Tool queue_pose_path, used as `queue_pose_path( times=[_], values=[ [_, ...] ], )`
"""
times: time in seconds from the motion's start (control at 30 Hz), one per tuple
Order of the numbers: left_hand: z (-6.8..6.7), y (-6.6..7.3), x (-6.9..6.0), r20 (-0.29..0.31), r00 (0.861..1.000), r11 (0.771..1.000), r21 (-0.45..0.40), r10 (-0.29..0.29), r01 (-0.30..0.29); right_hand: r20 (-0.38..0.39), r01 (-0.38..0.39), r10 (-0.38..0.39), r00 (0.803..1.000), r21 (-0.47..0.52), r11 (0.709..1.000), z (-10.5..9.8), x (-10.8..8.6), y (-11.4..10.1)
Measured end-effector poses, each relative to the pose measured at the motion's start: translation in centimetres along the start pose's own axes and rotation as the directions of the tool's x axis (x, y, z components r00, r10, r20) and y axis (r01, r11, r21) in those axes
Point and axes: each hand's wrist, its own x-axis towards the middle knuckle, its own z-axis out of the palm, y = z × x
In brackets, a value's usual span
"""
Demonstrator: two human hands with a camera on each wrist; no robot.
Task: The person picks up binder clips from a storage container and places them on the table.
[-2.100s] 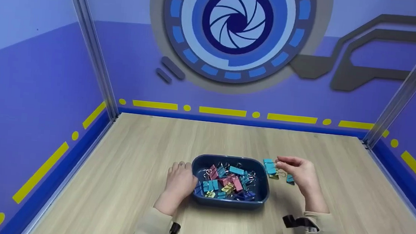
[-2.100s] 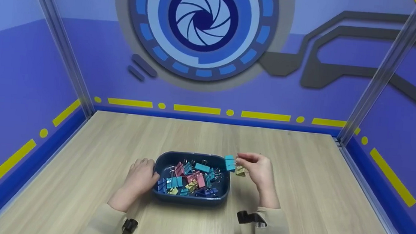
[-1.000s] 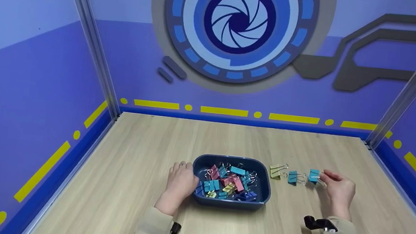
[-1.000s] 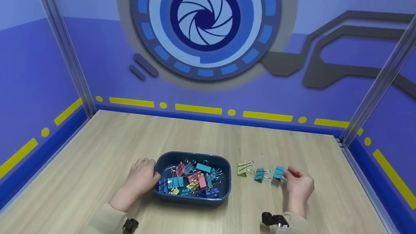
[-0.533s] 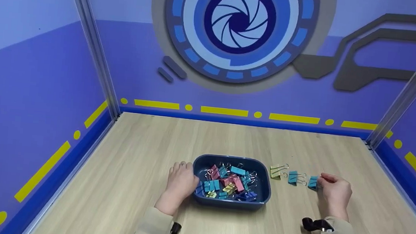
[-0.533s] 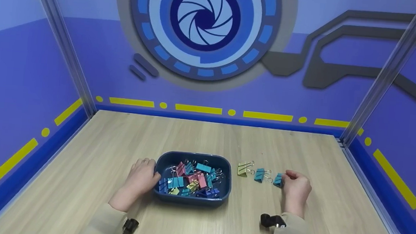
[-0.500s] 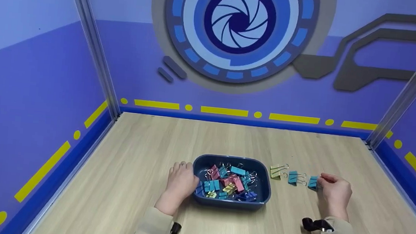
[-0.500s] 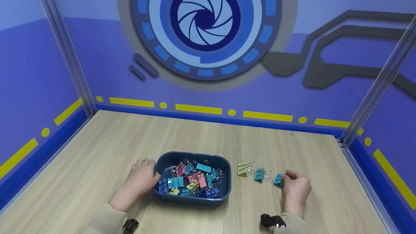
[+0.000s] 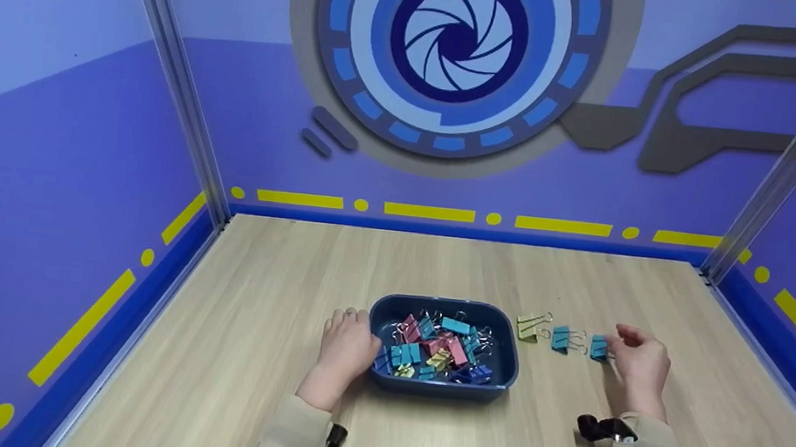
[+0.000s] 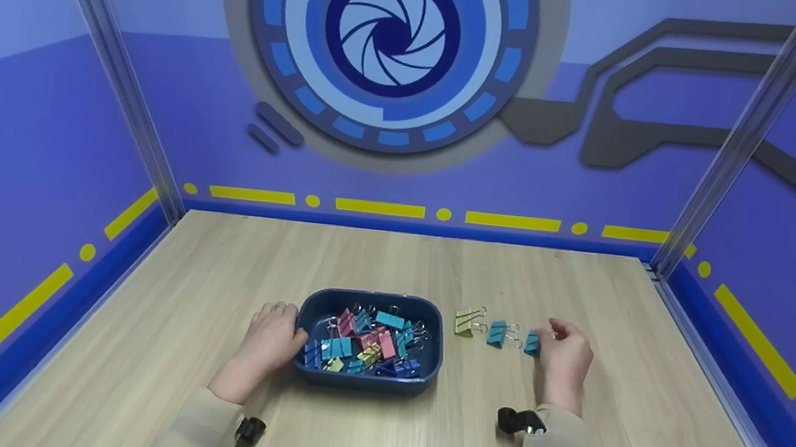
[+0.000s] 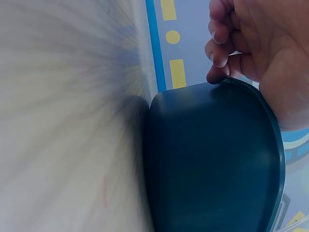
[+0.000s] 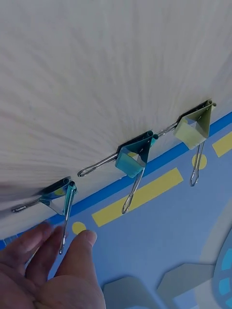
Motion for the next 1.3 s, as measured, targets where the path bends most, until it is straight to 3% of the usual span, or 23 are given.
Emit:
queue_pose_path(
  times=[0.3,0.47,0.63,0.77,1.1,1.2,1.3],
  values=[
    [-0.1,0.1,0.0,0.042,0.999,1.000,-0.008,-0.025,0.025,-0.051,0.079,-0.076,0.996,0.053,0.995,0.0,-0.6,-2.1],
    [-0.2,0.1,-0.1,0.032,0.999,1.000,-0.015,-0.021,0.021,-0.047,0.203,-0.202,0.978,0.021,0.979,0.6,-1.4,-3.9],
    [-0.2,0.1,-0.2,0.007,1.000,1.000,-0.014,-0.006,0.006,0.009,0.360,-0.360,0.933,0.032,0.932,1.8,-2.5,-5.7],
    [-0.2,0.1,-0.2,0.001,1.000,1.000,-0.009,-0.005,0.005,0.096,0.438,-0.440,0.893,0.042,0.898,3.2,-3.3,-7.2],
    [-0.2,0.1,-0.1,0.024,1.000,1.000,-0.012,-0.019,0.019,0.288,0.525,-0.528,0.799,0.094,0.846,6.9,-6.1,-9.6],
    [-0.2,0.1,0.0,0.026,0.999,1.000,-0.012,-0.019,0.020,0.336,0.562,-0.559,0.758,0.099,0.821,8.1,-7.6,-10.4],
    [-0.2,0.2,0.0,0.041,0.999,0.999,-0.017,-0.026,0.027,0.384,0.619,-0.603,0.699,0.096,0.780,9.3,-9.0,-11.0]
  ],
)
